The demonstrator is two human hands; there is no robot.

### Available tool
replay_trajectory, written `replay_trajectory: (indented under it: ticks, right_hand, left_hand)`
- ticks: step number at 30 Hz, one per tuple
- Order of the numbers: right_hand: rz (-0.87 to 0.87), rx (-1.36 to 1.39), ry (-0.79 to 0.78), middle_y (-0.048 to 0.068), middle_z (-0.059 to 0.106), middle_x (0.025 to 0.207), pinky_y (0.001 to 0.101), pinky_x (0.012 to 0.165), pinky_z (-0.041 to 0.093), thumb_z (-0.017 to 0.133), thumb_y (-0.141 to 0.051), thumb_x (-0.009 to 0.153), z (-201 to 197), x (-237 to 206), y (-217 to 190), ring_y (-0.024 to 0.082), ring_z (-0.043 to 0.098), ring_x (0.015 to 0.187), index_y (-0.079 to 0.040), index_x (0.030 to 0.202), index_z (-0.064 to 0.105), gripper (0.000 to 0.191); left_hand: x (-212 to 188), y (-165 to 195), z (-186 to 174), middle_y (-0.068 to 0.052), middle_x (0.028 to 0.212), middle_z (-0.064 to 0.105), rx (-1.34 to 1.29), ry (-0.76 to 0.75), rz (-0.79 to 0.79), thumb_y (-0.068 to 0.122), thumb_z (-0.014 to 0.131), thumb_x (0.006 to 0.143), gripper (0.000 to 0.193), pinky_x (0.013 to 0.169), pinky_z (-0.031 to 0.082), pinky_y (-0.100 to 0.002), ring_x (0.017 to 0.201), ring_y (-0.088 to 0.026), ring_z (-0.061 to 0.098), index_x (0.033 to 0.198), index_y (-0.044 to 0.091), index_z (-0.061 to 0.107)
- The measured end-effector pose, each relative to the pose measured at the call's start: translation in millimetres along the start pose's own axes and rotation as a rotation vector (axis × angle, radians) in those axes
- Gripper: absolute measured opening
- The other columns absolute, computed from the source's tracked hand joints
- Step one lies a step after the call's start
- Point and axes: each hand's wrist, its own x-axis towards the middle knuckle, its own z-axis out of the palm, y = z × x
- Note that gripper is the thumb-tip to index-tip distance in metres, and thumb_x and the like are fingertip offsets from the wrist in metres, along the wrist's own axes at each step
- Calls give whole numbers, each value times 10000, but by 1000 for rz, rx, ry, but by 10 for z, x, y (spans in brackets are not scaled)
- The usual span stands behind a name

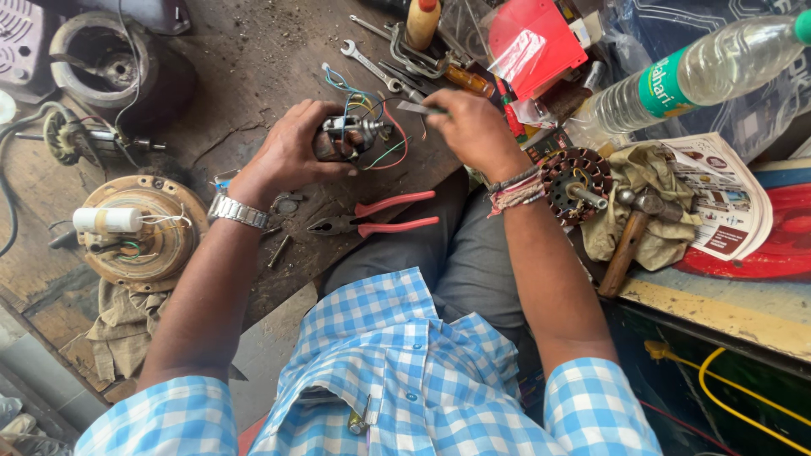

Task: The person works on electrical motor components at a cluttered workbench. They handle a circular stator, wrap white tape around a central hub, and use pliers and a screwdriver to adjust wires and small parts on a cylindrical motor assembly. The person repeatedly picks up and sets down tools while manipulating the components.

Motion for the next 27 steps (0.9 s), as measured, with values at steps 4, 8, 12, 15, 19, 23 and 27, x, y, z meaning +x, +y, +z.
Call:
replay_trajectory:
  ticks: [4,8,12,15,19,23,27]
  right_hand:
    - [141,-104,255,204,617,1188,471,891,510,676,-36,946,223,-50,205,410,635,1048,-70,1262,654,319]
    - [76,-250,343,161,597,1247,474,989,476,666,36,921,365,-44,396,385,595,1142,-97,1250,684,355]
    - [-55,-377,403,149,599,1309,467,1054,452,671,48,868,416,-64,508,361,558,1225,-124,1260,719,431]
    - [-32,-375,405,126,610,1318,458,1066,453,670,36,895,425,-106,552,344,559,1239,-150,1274,738,428]
    - [11,-394,416,111,628,1312,456,1027,452,682,8,930,404,-149,578,340,562,1227,-166,1244,752,365]
    - [-50,-487,497,119,620,1332,454,1023,449,699,11,875,354,-195,510,327,562,1247,-131,1255,746,408]
    - [-65,-219,536,96,664,1234,430,1015,478,751,-12,903,352,-272,281,305,609,1184,-86,1210,739,316]
  left_hand:
    - [27,46,86,-180,1188,610,16,101,4,345,956,656,825,979,474,-473,1154,-378,575,1316,38,569]
    - [93,73,179,-183,1136,616,58,102,-68,365,956,651,796,944,480,-474,1108,-382,579,1275,37,586]
    - [173,42,189,-185,1100,617,59,96,-75,379,957,649,778,922,482,-473,1079,-381,580,1242,32,593]
    - [170,44,193,-183,1093,616,50,99,-88,382,960,632,795,914,482,-473,1076,-381,581,1247,34,596]
    - [129,127,213,-170,1102,618,86,132,-105,365,962,642,795,917,479,-472,1069,-378,566,1274,52,594]
    - [47,295,314,-163,1123,598,148,194,-158,325,962,636,820,908,487,-463,1065,-360,546,1306,58,572]
    - [-89,415,454,-172,1168,579,202,303,-127,262,955,638,806,888,496,-464,1096,-375,532,1321,68,574]
